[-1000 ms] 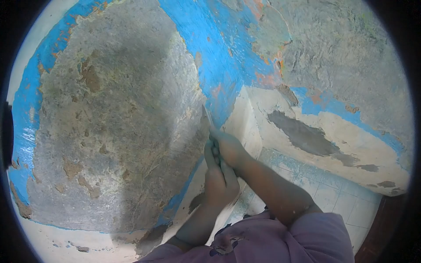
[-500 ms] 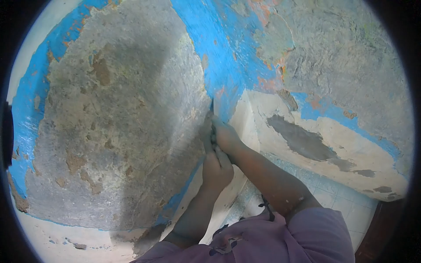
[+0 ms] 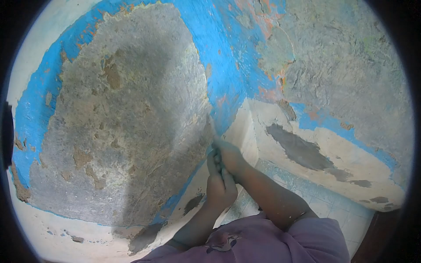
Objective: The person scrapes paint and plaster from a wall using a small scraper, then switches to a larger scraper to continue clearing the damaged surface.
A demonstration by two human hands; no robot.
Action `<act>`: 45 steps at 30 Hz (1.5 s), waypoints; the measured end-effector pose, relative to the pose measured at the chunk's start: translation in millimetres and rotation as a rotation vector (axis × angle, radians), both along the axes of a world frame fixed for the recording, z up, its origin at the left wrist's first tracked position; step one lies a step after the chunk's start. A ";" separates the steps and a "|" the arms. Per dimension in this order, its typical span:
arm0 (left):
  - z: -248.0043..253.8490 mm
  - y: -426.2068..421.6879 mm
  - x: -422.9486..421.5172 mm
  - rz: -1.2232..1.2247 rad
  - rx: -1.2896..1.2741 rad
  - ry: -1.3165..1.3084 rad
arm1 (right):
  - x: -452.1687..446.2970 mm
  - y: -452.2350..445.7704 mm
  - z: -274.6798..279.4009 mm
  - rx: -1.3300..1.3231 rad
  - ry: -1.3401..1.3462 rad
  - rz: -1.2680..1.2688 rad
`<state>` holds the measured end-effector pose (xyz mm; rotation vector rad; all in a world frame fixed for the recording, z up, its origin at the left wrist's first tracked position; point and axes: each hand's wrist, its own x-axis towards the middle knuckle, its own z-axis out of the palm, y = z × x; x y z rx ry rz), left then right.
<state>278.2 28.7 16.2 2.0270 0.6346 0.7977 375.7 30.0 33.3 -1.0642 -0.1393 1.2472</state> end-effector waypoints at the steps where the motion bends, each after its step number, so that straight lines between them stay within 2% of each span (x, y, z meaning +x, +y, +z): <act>1: -7.5 8.3 6.5 -0.001 0.006 -0.008 | 4.1 8.1 -1.1 0.006 -0.008 -0.001; 3: -26.8 30.8 17.0 0.045 0.048 -0.066 | 12.2 32.0 -17.3 -0.022 -0.164 -0.050; 4: -6.0 35.7 21.2 0.074 -0.002 0.166 | 19.4 40.4 -17.3 0.014 -0.124 -0.120; 5: 0.1 35.0 22.7 0.082 0.008 0.152 | 22.8 39.0 -15.5 0.026 -0.138 -0.113; 7: 11.5 36.4 29.9 -0.017 0.031 0.113 | 30.6 28.9 -1.3 0.117 0.074 -0.078; 8: 13.8 31.5 31.3 -0.015 0.037 0.098 | 30.9 20.5 5.3 0.124 0.059 -0.075; 10: 16.8 19.2 31.2 -0.112 -0.254 -0.122 | 27.9 0.4 20.9 0.334 -0.229 -0.078; 11: 21.7 15.4 32.5 -0.113 -0.248 -0.133 | 27.2 -7.2 25.3 0.340 -0.240 -0.076; 13: 30.4 9.6 35.0 -0.143 -0.590 -0.376 | 28.4 -21.3 34.8 0.465 -0.596 -0.072; 15: 35.0 11.3 39.7 -0.140 -0.514 -0.477 | 29.3 -32.7 47.2 0.425 -0.612 0.005; 18: 37.6 20.9 49.2 -0.231 -0.613 -0.605 | 27.6 -38.3 57.1 0.556 -0.603 -0.003; 20: 33.9 30.1 58.3 -0.320 -0.281 -0.588 | 28.5 -43.3 63.7 0.568 -0.707 -0.128; 21: 41.3 32.2 56.6 -0.332 -0.274 -0.584 | 27.9 -43.4 69.7 0.574 -0.708 -0.141; 23: 68.9 31.4 53.1 -0.339 0.018 -0.317 | 32.1 -42.2 88.8 0.528 -1.138 -0.439; 25: 86.9 38.4 52.8 -0.348 -0.041 -0.280 | 32.4 -50.3 111.5 0.476 -1.154 -0.445; 27: 87.9 58.1 58.8 -0.455 -0.365 -0.408 | 26.3 -65.2 138.1 0.424 -1.260 -0.247; 28: 91.6 64.6 62.8 -0.536 -0.529 -0.446 | 22.3 -69.9 141.5 0.452 -1.218 -0.197; 29: 95.8 67.5 66.9 -0.544 -0.526 -0.455 | 20.7 -72.0 140.3 0.452 -1.230 -0.199; 31: 103.1 71.5 67.6 -0.710 -0.573 -0.626 | 16.5 -74.5 135.6 0.390 -1.644 -0.196; 33: 117.4 63.9 64.6 -0.738 -0.548 -0.672 | 10.8 -71.7 137.2 0.398 -1.680 -0.234; 35: 134.2 56.6 61.7 -0.887 -0.438 -0.748 | 15.8 -64.4 136.6 0.478 -1.856 -0.273; 37: 142.8 59.5 65.9 -0.815 -0.379 -0.737 | 17.1 -58.9 145.3 0.532 -1.908 -0.285; 39: 158.9 58.1 60.7 -0.943 -0.466 -0.831 | 15.0 -55.8 152.8 0.604 -1.954 -0.287; 40: 166.9 56.0 58.8 -0.920 -0.445 -0.849 | 14.7 -55.2 157.7 0.640 -1.932 -0.302; 42: 180.8 54.4 59.6 -0.924 -0.565 -0.914 | 20.2 -50.9 166.5 0.707 -1.919 -0.304; 45: 187.0 63.2 71.0 -0.971 -0.580 -0.966 | 31.7 -35.7 177.6 0.713 -2.044 -0.373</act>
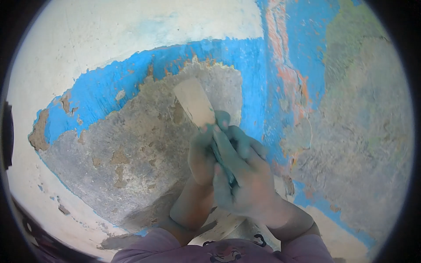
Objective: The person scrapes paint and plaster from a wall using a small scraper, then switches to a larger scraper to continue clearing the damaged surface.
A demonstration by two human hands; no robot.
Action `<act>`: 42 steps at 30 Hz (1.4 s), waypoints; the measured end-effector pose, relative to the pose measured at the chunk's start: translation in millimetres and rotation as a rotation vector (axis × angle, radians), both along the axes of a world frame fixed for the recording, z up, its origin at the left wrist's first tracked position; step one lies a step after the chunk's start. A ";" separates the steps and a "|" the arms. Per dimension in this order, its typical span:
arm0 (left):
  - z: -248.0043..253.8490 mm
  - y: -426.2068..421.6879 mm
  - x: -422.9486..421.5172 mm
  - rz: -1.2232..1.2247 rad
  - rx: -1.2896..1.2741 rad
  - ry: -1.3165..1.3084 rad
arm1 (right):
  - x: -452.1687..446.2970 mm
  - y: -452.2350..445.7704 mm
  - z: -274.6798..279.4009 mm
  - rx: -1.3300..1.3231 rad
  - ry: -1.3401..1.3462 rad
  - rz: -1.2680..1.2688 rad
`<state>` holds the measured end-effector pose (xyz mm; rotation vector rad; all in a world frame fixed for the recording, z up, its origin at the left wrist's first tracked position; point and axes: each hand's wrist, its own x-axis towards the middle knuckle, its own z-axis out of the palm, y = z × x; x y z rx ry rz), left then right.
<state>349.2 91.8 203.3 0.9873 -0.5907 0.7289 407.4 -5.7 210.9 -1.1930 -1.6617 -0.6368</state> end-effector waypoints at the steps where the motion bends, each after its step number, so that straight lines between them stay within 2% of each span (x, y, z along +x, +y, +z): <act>1: 7.4 8.9 5.7 0.018 0.004 -0.009 | 5.4 17.6 8.8 0.025 -0.036 0.011; 2: 16.7 20.6 11.7 0.013 -0.060 -0.057 | 7.0 31.3 13.8 0.045 -0.063 0.021; 3: 19.3 27.1 12.9 0.008 -0.125 -0.099 | 4.2 38.4 13.7 -0.016 0.103 0.097; 8: 4.9 19.5 19.7 0.135 -0.040 -0.040 | 17.1 23.7 0.8 0.101 0.026 0.101; 10: 4.4 18.7 23.3 0.095 -0.117 -0.062 | 18.3 29.3 4.6 0.092 0.049 0.146; 12: 16.9 27.7 23.3 0.048 -0.131 -0.107 | 13.8 42.4 15.3 0.018 0.050 0.076; 14: 24.6 26.7 24.4 0.000 -0.128 -0.173 | 20.8 34.9 19.8 0.061 0.021 0.091; 16: 17.8 14.0 25.6 0.226 -0.069 -0.041 | 24.4 25.7 20.0 0.107 -0.019 0.115; 17: 15.8 17.0 27.3 0.233 -0.062 -0.052 | 24.3 19.9 15.6 0.063 0.000 0.122; 19: 14.0 23.2 31.2 -0.024 -0.230 -0.195 | 23.0 24.7 17.1 0.019 0.015 0.130; 21: 20.3 25.9 27.9 -0.022 -0.223 -0.176 | 14.1 41.0 20.0 0.020 0.038 0.054; 26: 17.1 13.4 26.6 0.086 -0.145 -0.100 | 16.4 22.5 26.1 0.081 -0.042 0.095; 28: 14.3 25.2 29.3 -0.104 -0.219 -0.254 | 11.7 19.4 25.4 0.041 -0.032 0.070; 31: 15.6 16.9 34.0 -0.097 -0.236 -0.261 | 12.0 14.0 25.3 -0.100 0.030 0.023; 33: 13.0 -1.2 32.4 -0.041 -0.236 -0.186 | 21.3 9.5 22.0 0.016 -0.007 0.043; 34: 13.9 -5.7 32.6 0.006 -0.224 -0.121 | 19.3 14.4 24.1 0.020 -0.014 0.043; 37: 18.4 23.3 31.1 -0.030 -0.239 -0.188 | 16.7 24.0 23.7 0.013 0.010 0.059; 39: 23.5 12.9 31.3 -0.002 -0.227 -0.149 | 17.3 23.5 24.6 -0.005 0.094 0.121; 42: 19.4 0.9 27.5 0.046 -0.235 -0.090 | 23.5 9.0 19.2 0.011 0.050 0.105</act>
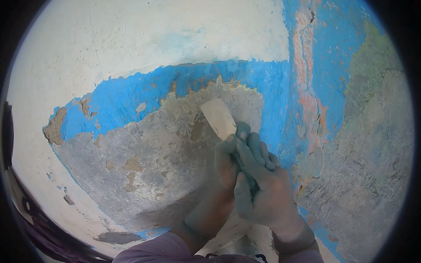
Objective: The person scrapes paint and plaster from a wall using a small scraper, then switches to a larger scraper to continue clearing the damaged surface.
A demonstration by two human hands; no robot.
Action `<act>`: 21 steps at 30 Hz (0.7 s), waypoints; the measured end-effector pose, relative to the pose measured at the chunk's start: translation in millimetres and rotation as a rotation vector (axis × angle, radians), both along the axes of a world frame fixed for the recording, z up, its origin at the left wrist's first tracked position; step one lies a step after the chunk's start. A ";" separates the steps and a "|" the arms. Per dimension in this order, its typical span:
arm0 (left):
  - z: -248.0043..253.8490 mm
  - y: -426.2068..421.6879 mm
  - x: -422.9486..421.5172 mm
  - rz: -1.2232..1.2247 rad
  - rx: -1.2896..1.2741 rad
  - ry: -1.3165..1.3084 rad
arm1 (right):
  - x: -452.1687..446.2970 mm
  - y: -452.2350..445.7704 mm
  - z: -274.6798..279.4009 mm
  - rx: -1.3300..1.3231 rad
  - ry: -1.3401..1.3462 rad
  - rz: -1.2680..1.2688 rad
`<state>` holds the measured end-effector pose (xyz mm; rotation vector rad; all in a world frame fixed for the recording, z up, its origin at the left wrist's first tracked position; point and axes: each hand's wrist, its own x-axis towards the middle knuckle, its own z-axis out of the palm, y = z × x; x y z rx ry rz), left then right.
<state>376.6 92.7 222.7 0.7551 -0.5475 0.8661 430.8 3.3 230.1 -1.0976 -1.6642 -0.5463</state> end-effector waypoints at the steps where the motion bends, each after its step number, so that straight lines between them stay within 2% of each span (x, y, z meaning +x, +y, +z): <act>1: -0.5 -1.3 1.2 0.000 -0.009 0.014 | -3.1 2.3 2.2 0.003 -0.006 0.000; 3: -1.9 5.0 2.9 -0.038 -0.025 -0.045 | -9.9 5.5 4.9 -0.129 0.068 0.001; 5: 0.9 6.5 6.6 -0.073 -0.044 -0.098 | -0.4 5.2 4.9 -0.135 0.088 0.019; 7: 0.5 1.5 6.6 0.069 0.007 0.068 | 3.9 1.9 -3.9 -0.153 0.111 0.053; 9: -5.9 0.0 9.8 0.021 0.008 -0.002 | 5.9 1.8 -8.1 0.101 -0.003 0.048; 10: -6.9 0.0 12.1 -0.036 0.002 -0.071 | 2.9 10.4 -3.3 0.107 -0.012 0.048; 14: 18.7 27.5 0.0 -0.096 0.053 -0.117 | -11.5 15.5 9.3 -0.057 0.083 0.028; 16: 17.1 15.7 -1.9 0.102 0.108 0.057 | -12.4 2.8 10.9 -0.110 0.104 0.063; 17: 14.0 10.7 -1.8 0.103 0.112 0.050 | -10.8 -6.2 4.0 -0.091 0.096 0.050; 19: 9.2 3.3 0.9 -0.048 0.027 -0.009 | -14.6 -1.7 7.2 -0.073 0.078 0.036; 21: 17.7 19.0 -6.2 -0.074 -0.018 -0.023 | -24.9 18.2 15.8 -0.252 0.194 0.001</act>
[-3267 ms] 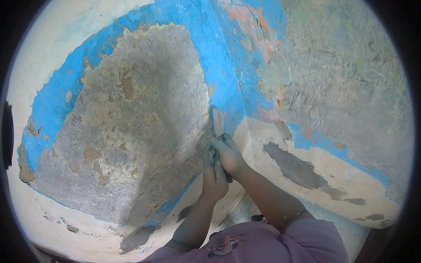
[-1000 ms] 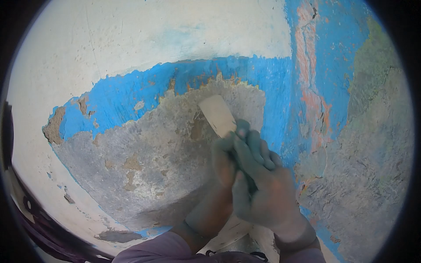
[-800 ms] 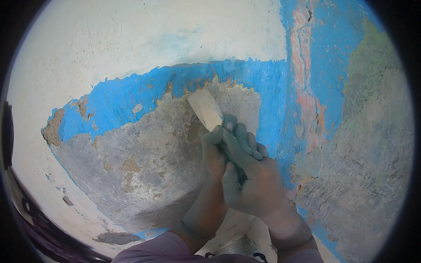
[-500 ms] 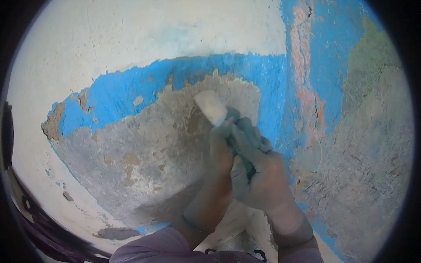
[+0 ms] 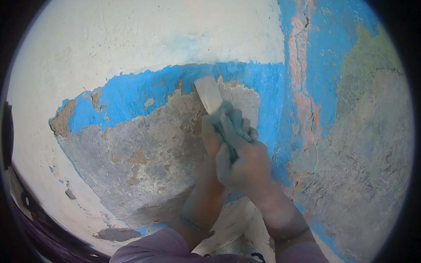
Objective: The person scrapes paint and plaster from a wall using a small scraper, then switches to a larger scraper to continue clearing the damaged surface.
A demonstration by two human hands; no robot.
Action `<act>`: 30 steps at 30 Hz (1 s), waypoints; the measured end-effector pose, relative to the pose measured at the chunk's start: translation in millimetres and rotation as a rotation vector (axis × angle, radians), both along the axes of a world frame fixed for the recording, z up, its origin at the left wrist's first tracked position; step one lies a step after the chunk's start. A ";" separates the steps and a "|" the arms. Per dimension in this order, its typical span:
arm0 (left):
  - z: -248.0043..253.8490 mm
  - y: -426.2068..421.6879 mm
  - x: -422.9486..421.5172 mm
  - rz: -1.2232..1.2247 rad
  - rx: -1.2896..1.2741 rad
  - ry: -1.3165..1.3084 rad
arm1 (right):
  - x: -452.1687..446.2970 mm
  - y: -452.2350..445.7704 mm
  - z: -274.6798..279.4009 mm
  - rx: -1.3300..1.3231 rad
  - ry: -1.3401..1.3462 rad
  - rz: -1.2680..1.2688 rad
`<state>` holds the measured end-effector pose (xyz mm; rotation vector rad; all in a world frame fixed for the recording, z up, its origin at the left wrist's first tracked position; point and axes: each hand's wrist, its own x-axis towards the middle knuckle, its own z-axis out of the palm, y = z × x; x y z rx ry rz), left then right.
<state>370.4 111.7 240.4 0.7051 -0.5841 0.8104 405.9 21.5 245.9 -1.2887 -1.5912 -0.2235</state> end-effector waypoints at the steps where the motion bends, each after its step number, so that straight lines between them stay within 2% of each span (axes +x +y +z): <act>1: 6.9 6.9 -1.9 -0.023 -0.023 -0.019 | 1.9 -0.4 -1.1 0.005 -0.001 -0.005; 3: 10.2 -8.5 0.2 0.011 -0.026 0.023 | 9.2 -2.8 -2.9 0.263 -0.145 0.015; 6: 2.5 -19.8 -0.8 0.072 -0.080 0.095 | 12.3 -25.7 -12.1 0.109 -0.103 0.026; 9: 5.2 0.8 1.4 0.048 -0.080 0.062 | 1.4 6.9 -3.8 0.059 -0.006 -0.003; 10: 10.9 9.2 1.8 0.014 -0.026 -0.003 | 4.6 5.1 -2.3 0.061 -0.009 -0.007; 12: 10.9 -6.5 3.7 0.035 -0.002 0.011 | 13.9 -0.3 2.1 0.299 -0.198 0.014; 14: 4.4 -12.8 6.7 0.058 0.010 0.033 | 20.2 -11.5 -5.1 0.293 -0.232 0.012; 16: -1.3 -11.8 11.8 0.012 -0.159 0.088 | 19.6 -10.2 -6.3 0.278 -0.277 0.008; 18: -2.8 -7.9 9.8 0.013 -0.111 0.069 | 13.5 -2.2 -6.0 -0.005 -0.006 -0.002; 20: 1.9 -12.0 11.5 0.018 -0.051 0.038 | 20.2 -10.0 -2.1 0.029 -0.014 0.043; 22: 3.9 -27.0 8.2 0.055 -0.064 0.132 | 21.3 -18.1 -4.7 0.058 -0.004 0.100; 25: -4.6 -11.9 14.1 0.075 -0.107 0.065 | 19.8 -17.0 -2.2 0.136 -0.123 0.118; 27: -3.6 0.4 17.0 0.053 -0.070 0.062 | 12.7 -4.8 0.5 -0.042 0.039 0.043; 30: 2.3 -14.8 15.5 0.083 -0.041 0.093 | 22.7 -12.3 -1.4 0.092 -0.011 0.137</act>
